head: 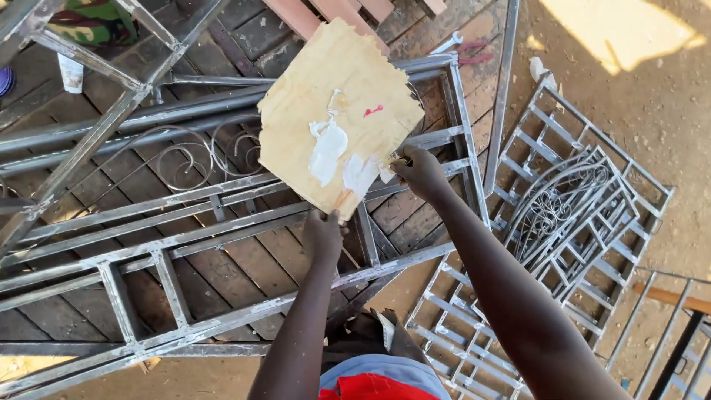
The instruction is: Applying white metal filler to the joints and seams of a metal gate frame to prepare it for painting.
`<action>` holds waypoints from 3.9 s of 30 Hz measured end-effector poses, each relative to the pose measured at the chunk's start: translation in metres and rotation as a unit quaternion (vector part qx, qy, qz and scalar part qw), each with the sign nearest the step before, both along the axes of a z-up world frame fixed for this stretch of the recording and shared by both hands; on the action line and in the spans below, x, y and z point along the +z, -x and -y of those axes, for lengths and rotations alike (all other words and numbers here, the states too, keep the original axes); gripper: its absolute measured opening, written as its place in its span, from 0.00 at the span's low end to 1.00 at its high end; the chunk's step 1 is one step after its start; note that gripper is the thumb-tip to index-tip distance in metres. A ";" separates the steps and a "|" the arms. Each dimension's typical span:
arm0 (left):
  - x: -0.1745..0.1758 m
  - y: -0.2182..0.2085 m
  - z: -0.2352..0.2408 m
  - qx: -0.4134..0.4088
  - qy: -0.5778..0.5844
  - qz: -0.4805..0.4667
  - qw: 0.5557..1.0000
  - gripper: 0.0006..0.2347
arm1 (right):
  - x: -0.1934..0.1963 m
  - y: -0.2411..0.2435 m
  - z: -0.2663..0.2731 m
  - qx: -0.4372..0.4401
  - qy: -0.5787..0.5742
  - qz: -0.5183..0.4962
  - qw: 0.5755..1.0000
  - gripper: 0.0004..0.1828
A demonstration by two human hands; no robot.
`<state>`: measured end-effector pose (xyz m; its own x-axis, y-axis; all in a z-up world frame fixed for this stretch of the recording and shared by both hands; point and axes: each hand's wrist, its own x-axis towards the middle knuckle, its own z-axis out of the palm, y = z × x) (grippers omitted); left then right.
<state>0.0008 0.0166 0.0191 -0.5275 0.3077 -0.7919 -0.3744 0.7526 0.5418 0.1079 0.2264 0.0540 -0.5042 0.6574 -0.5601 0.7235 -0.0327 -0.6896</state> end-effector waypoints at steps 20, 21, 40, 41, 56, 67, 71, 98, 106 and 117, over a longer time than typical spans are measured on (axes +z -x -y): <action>-0.008 0.036 0.014 0.129 -0.068 0.015 0.989 0.09 | -0.033 0.056 -0.005 0.031 0.010 0.022 0.999 0.23; -0.008 0.035 0.014 0.134 -0.071 0.014 0.988 0.09 | -0.032 0.056 -0.004 0.029 0.009 0.025 0.999 0.23; -0.008 0.042 0.016 0.085 -0.036 0.008 0.996 0.08 | -0.046 0.007 -0.014 0.084 -0.101 0.103 0.986 0.24; -0.009 0.042 0.016 0.085 -0.034 0.011 0.996 0.08 | -0.053 0.007 -0.014 0.084 -0.100 0.106 0.986 0.24; -0.025 0.038 0.013 0.068 -0.017 0.008 0.998 0.08 | -0.069 0.021 0.009 0.145 -0.138 0.158 0.967 0.19; -0.019 0.034 0.013 0.051 -0.010 -0.014 0.999 0.10 | -0.059 0.045 0.052 0.121 -0.166 0.141 0.968 0.21; -0.028 0.033 0.011 0.051 -0.008 -0.011 0.999 0.10 | -0.055 0.049 0.051 0.114 -0.172 0.142 0.968 0.19; -0.034 0.036 0.016 0.053 -0.042 -0.011 0.998 0.13 | -0.052 0.022 0.043 0.029 -0.023 -0.021 0.999 0.13; -0.015 0.033 0.020 0.031 -0.039 -0.042 0.998 0.13 | -0.046 0.011 0.054 -0.057 -0.097 -0.075 0.991 0.32; -0.023 0.031 0.018 0.032 -0.031 -0.048 0.998 0.12 | -0.090 0.021 0.037 -0.057 -0.225 -0.058 0.971 0.08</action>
